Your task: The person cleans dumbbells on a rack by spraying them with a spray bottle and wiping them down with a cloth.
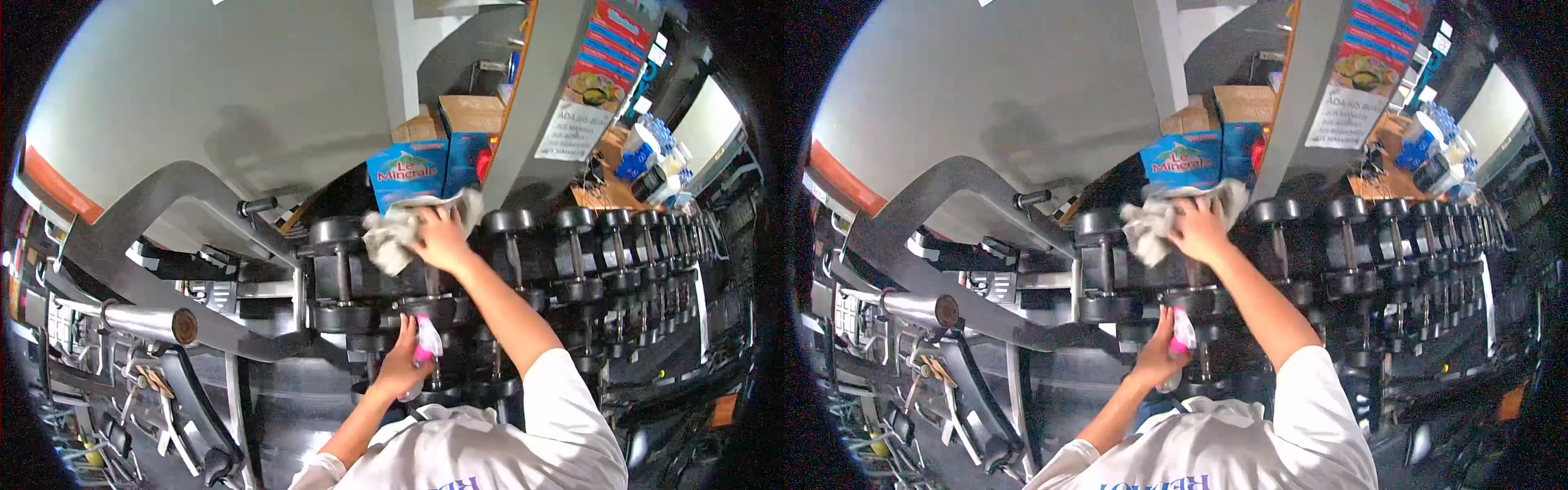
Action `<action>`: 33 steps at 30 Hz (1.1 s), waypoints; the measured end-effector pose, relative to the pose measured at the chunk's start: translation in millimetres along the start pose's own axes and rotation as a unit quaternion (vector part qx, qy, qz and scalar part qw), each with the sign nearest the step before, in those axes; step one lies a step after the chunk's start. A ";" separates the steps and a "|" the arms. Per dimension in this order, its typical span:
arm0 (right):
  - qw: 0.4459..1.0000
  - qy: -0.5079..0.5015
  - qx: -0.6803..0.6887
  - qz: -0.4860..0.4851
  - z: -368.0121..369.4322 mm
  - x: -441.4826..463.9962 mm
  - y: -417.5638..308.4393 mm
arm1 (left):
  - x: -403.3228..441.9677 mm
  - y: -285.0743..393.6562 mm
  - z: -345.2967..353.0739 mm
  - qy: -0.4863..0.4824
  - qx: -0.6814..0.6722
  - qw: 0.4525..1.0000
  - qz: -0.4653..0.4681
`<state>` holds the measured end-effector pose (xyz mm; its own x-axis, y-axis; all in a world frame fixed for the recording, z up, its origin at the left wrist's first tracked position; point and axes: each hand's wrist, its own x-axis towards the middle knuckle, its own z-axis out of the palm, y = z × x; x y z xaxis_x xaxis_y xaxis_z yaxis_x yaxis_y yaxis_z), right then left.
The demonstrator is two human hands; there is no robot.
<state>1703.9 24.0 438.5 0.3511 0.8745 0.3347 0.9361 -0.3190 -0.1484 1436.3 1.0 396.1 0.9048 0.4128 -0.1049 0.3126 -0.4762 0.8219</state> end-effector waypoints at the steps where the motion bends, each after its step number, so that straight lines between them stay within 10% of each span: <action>1: 1.000 0.008 -0.004 0.013 14.2 5.1 -3.8 | 1.0 5.1 -3.3 -0.017 0.033 0.999 -0.023; 8: 0.999 -0.031 -0.024 -0.004 35.5 60.7 -15.5 | 8.9 25.9 -20.4 -0.078 0.186 0.978 -0.046; 10: 0.973 -0.225 -0.026 0.048 39.3 85.2 -16.2 | 10.3 28.3 -19.1 -0.059 0.220 0.974 -0.023; 22: 0.831 -0.526 -0.177 0.027 149.5 160.2 -12.1 | 15.6 32.7 -23.7 -0.079 0.199 0.975 -0.053; 27: 0.833 -0.550 0.033 -0.042 119.2 170.5 29.2 | 14.8 28.0 -23.4 -0.061 0.206 0.976 -0.030; 33: 0.654 -0.410 0.493 0.401 144.0 102.1 188.3 | 11.7 21.6 -23.0 -0.021 0.220 0.975 0.008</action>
<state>1912.7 105.8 310.7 0.2120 0.6014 -0.7704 -0.1538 -0.7579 -0.6340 1447.0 13.4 425.5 0.9185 0.3754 -0.1242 0.3841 -0.7726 0.5056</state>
